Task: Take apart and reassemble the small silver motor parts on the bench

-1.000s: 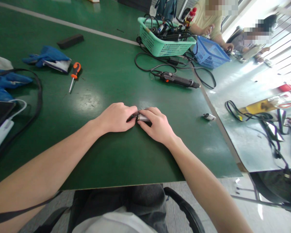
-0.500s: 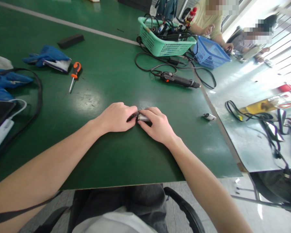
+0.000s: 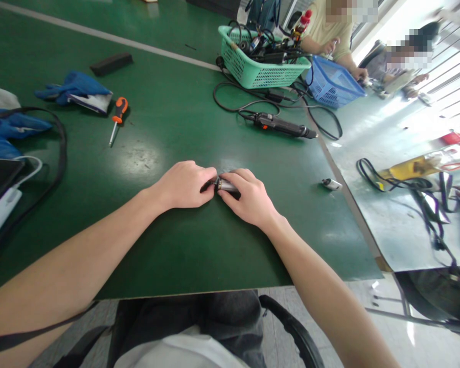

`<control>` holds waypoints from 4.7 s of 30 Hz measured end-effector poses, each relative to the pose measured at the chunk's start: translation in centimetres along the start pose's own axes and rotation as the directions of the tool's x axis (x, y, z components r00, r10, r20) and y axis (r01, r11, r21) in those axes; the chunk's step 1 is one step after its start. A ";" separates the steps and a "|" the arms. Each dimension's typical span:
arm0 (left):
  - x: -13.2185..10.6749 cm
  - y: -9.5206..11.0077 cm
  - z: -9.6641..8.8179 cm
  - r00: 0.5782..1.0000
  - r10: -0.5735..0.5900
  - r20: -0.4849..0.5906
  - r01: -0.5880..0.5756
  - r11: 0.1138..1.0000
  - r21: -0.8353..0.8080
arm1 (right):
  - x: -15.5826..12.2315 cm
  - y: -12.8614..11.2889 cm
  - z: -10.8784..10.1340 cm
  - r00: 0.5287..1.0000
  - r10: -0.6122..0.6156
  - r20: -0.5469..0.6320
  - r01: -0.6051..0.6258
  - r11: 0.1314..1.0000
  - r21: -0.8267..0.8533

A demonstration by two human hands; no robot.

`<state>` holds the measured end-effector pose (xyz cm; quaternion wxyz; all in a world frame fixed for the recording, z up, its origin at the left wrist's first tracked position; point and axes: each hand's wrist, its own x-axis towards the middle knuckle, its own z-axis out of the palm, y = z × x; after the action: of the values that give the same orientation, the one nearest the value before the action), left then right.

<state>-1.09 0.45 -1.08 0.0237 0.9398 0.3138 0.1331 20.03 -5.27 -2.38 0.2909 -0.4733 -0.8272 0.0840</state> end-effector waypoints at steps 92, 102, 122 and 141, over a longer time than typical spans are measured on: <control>-0.4 -1.0 0.0 0.896 -0.409 -0.174 0.407 0.912 -0.046 | 4.5 0.2 4.0 0.994 0.105 -0.038 -0.110 0.980 -0.169; -0.5 -1.3 -0.3 0.895 -0.411 -0.171 0.409 0.911 -0.047 | 4.8 -1.5 1.6 1.000 -0.007 0.012 0.008 0.992 -0.127; 0.1 -0.2 -0.3 0.958 -0.285 -0.043 0.287 0.957 0.040 | 1.5 -0.5 -0.7 0.994 -0.093 0.066 0.107 0.958 -0.265; 0.1 0.2 -0.5 0.982 -0.187 -0.034 0.187 0.982 -0.001 | 0.6 0.2 0.3 0.999 -0.003 0.038 0.007 0.996 -0.091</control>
<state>-1.03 0.37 -0.60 0.0299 0.9038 0.4011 0.1458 19.83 -4.64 -2.48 0.2535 -0.4823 -0.8367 0.0546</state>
